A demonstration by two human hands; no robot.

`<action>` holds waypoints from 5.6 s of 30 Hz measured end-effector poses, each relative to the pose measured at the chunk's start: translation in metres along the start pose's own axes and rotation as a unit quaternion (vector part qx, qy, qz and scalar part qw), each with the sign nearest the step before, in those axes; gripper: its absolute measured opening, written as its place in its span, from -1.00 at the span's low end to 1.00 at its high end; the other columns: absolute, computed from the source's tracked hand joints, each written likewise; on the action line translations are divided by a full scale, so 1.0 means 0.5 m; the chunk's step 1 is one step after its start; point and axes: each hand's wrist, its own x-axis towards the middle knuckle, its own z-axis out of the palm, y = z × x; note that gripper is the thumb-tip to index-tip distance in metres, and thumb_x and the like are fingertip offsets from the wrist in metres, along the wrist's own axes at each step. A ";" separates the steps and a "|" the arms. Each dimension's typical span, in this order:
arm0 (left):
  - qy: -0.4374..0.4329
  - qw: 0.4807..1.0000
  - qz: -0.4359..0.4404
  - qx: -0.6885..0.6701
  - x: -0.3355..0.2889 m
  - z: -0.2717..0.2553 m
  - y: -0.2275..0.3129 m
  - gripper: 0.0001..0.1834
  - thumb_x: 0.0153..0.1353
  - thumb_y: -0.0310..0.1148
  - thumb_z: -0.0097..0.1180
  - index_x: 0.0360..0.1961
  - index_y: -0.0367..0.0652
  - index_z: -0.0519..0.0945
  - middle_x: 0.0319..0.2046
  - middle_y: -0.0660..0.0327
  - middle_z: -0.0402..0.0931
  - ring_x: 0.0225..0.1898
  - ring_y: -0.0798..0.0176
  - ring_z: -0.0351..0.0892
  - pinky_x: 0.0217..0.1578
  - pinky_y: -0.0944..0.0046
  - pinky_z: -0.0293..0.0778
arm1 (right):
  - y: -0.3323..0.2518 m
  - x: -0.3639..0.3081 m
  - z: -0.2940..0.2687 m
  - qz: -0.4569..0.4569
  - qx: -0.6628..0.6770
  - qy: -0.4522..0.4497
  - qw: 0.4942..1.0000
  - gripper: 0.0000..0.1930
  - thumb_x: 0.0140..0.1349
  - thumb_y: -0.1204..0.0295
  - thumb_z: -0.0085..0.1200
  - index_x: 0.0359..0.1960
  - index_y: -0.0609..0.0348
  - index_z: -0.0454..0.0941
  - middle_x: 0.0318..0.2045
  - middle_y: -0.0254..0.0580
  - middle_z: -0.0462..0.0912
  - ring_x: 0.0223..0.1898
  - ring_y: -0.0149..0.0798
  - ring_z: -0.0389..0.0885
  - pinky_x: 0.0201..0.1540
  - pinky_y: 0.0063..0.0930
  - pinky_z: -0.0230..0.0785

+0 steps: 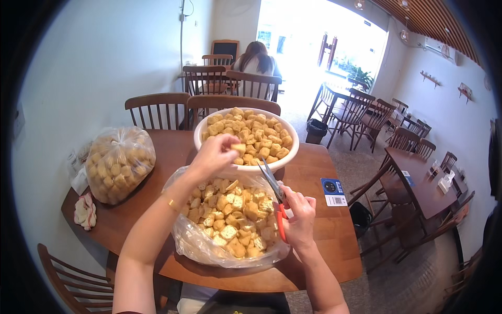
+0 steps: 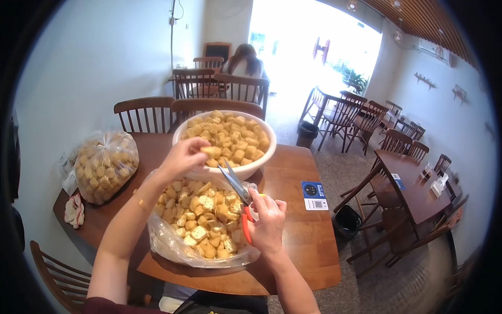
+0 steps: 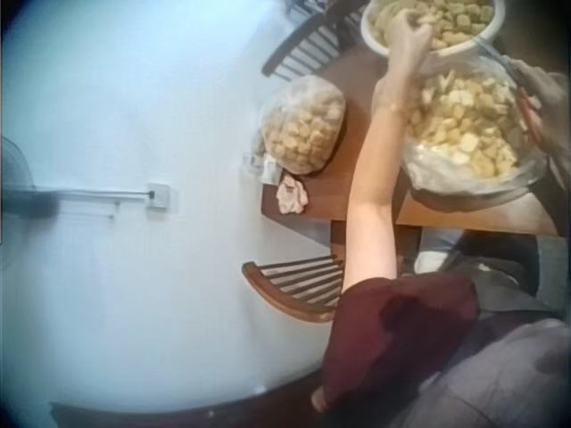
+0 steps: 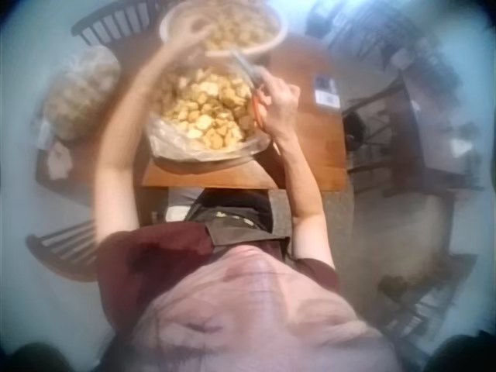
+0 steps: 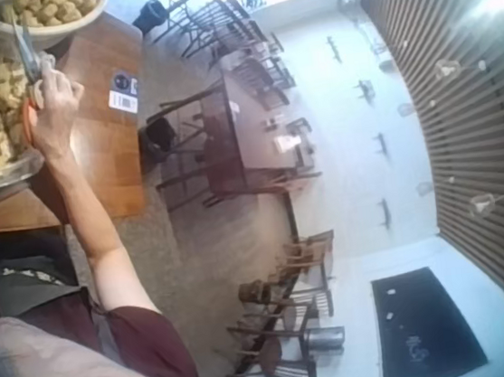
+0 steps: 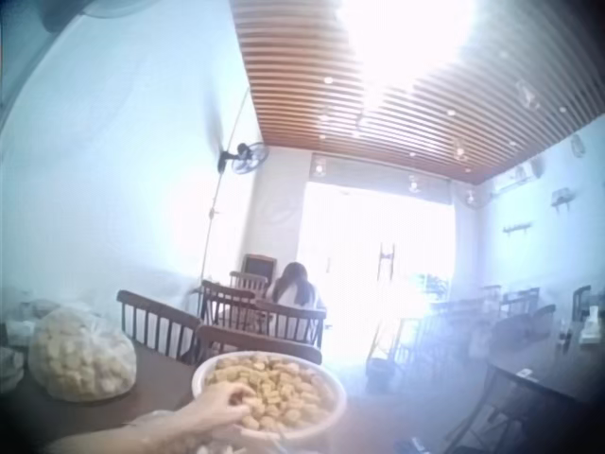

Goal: The person uses scissors to cut small pieces of fried dough from a plastic bag into a white bowl. The person repeatedly picks up pieces, cuts them, and places them into the bowl.

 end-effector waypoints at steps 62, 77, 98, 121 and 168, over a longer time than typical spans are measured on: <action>0.003 0.917 -0.130 -0.377 -0.263 0.001 -0.031 -0.74 0.25 -0.57 0.34 -0.05 -0.27 0.59 -0.14 0.23 0.63 -0.09 0.42 0.65 -0.01 0.42 0.61 | -0.051 -0.003 -0.009 -0.048 0.013 -0.200 0.979 -0.57 0.05 0.42 0.35 0.03 -0.02 0.69 -0.56 -0.35 0.62 -0.47 -0.18 0.56 -0.06 -0.28 0.27; 0.009 0.885 -0.072 -0.460 -0.262 0.018 -0.036 -0.74 0.30 -0.60 0.28 -0.01 -0.30 0.57 -0.07 0.17 0.63 0.00 0.34 0.66 0.11 0.32 0.60 | -0.059 -0.005 0.000 -0.063 -0.012 -0.175 0.983 -0.31 0.02 0.48 0.29 0.31 0.14 0.47 -0.02 -0.06 0.57 0.12 -0.04 0.52 0.27 -0.02 0.08; 0.011 0.877 -0.095 -0.470 -0.265 0.029 -0.042 -0.84 0.31 -0.66 0.21 -0.10 -0.34 0.61 -0.08 0.09 0.66 -0.03 0.23 0.71 0.09 0.23 0.68 | -0.066 0.000 -0.004 -0.044 0.014 -0.188 0.981 -0.50 0.11 0.42 0.36 0.14 0.09 0.60 -0.31 -0.19 0.63 -0.18 -0.13 0.59 0.10 -0.18 0.18; 0.132 0.988 0.047 0.070 -0.149 -0.051 0.017 -0.83 0.31 -0.50 0.14 -0.11 -0.27 0.68 -0.09 0.12 0.70 -0.14 0.28 0.69 -0.09 0.28 0.62 | -0.034 0.004 -0.001 -0.061 0.008 -0.056 0.997 -0.53 -0.02 0.49 0.35 0.02 0.08 0.61 -0.53 -0.33 0.62 -0.46 -0.22 0.60 -0.09 -0.27 0.24; 0.022 0.770 -0.151 -0.619 -0.261 -0.006 -0.043 -0.72 0.34 -0.55 0.18 0.07 -0.27 0.53 0.06 0.01 0.61 0.12 0.11 0.67 0.20 0.21 0.64 | -0.049 -0.001 0.011 -0.057 -0.005 -0.052 0.997 -0.43 -0.01 0.51 0.40 0.13 0.13 0.58 -0.28 -0.25 0.67 -0.19 -0.20 0.62 0.06 -0.23 0.21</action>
